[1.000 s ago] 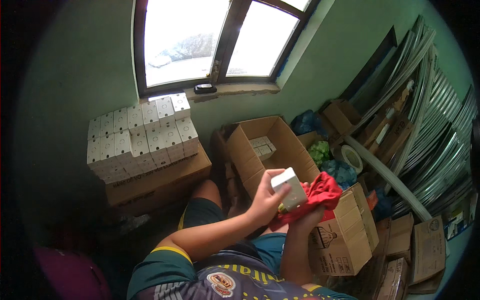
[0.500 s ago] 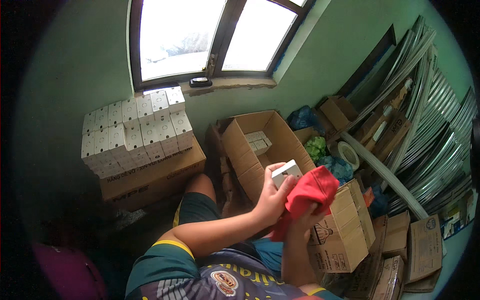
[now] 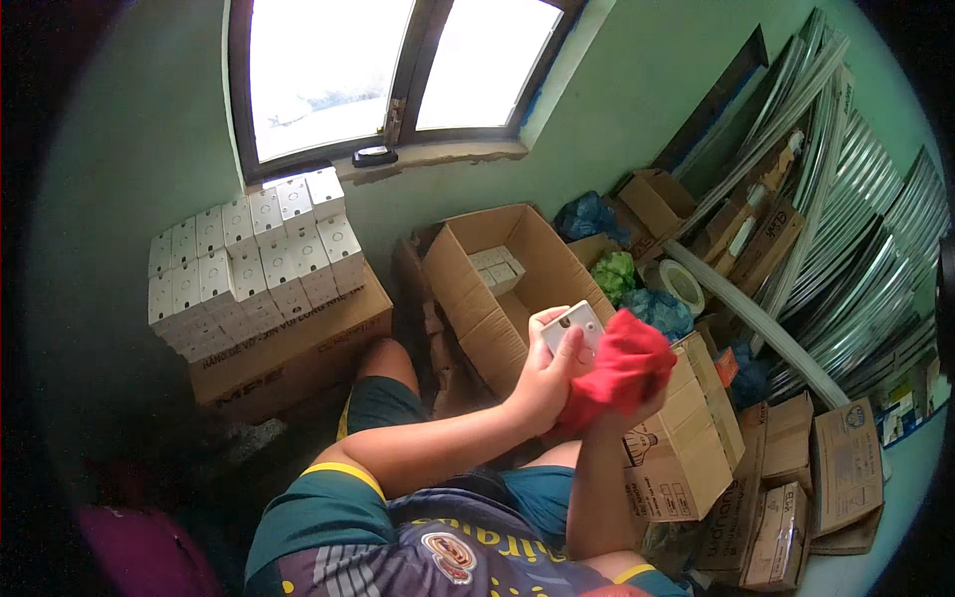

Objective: Clean electrical socket or switch plates using a red cloth.

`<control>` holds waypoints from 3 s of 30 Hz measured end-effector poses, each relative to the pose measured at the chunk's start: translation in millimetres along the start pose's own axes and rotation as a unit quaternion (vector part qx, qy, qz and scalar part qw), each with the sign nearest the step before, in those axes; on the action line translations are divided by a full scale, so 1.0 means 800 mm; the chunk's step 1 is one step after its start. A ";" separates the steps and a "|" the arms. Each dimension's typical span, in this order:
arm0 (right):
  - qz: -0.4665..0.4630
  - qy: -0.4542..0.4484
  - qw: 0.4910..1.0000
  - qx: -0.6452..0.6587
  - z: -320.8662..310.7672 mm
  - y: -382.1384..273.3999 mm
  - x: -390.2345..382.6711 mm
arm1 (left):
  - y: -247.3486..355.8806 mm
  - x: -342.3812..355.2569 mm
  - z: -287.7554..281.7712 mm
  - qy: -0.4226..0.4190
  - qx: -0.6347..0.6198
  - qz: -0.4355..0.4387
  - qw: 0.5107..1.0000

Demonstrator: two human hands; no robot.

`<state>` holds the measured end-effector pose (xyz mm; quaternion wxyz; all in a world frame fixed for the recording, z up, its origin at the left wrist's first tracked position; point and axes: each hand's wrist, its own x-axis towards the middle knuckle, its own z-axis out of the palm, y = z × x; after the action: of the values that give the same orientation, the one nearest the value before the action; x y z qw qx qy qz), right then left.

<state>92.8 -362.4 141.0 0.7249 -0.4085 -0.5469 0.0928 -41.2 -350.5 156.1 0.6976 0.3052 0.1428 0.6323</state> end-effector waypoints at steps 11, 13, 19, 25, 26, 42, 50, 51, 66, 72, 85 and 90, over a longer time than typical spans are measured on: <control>-0.093 0.107 0.990 0.026 0.073 -0.056 -0.038 | -0.035 -0.004 -0.012 0.047 -0.058 -0.001 0.997; 0.035 0.079 0.996 -0.013 0.042 -0.040 -0.023 | -0.013 -0.013 0.004 -0.014 -0.061 0.052 0.997; 0.130 0.094 0.962 0.222 0.002 0.004 0.002 | 0.000 -0.017 0.012 -0.049 0.055 0.058 0.996; -0.004 0.049 0.971 -0.234 -0.041 -0.009 0.060 | 0.002 -0.002 -0.015 -0.043 0.050 0.005 0.998; 0.002 0.094 0.957 -0.275 -0.050 -0.007 0.071 | 0.006 0.001 -0.019 -0.005 -0.006 0.002 1.000; -0.092 -0.004 0.986 -0.138 0.027 -0.071 -0.013 | -0.025 -0.015 0.004 0.058 -0.094 -0.070 0.991; -0.039 -0.085 0.975 -0.203 0.056 -0.087 -0.064 | 0.009 0.009 -0.001 0.039 -0.010 0.039 0.998; -0.066 -0.083 0.961 -0.255 0.059 -0.092 -0.072 | 0.010 0.013 -0.005 0.031 0.042 0.038 0.998; -0.056 0.045 0.985 -0.155 0.023 -0.083 -0.028 | -0.013 -0.020 0.039 0.011 -0.010 0.060 0.998; 0.114 0.096 0.987 0.059 0.024 -0.098 0.001 | -0.019 -0.036 0.030 0.009 0.085 0.098 0.991; -0.139 0.105 0.965 -0.198 0.036 -0.060 -0.036 | 0.007 -0.007 0.029 -0.032 0.053 0.024 0.998; 0.111 0.159 0.978 0.075 0.034 -0.090 0.005 | 0.001 -0.021 0.016 -0.026 0.084 0.037 0.995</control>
<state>48.1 -393.3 196.1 0.8163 -0.4206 -0.3672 0.1476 -37.1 -369.7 163.7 0.6493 0.3840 0.1658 0.6352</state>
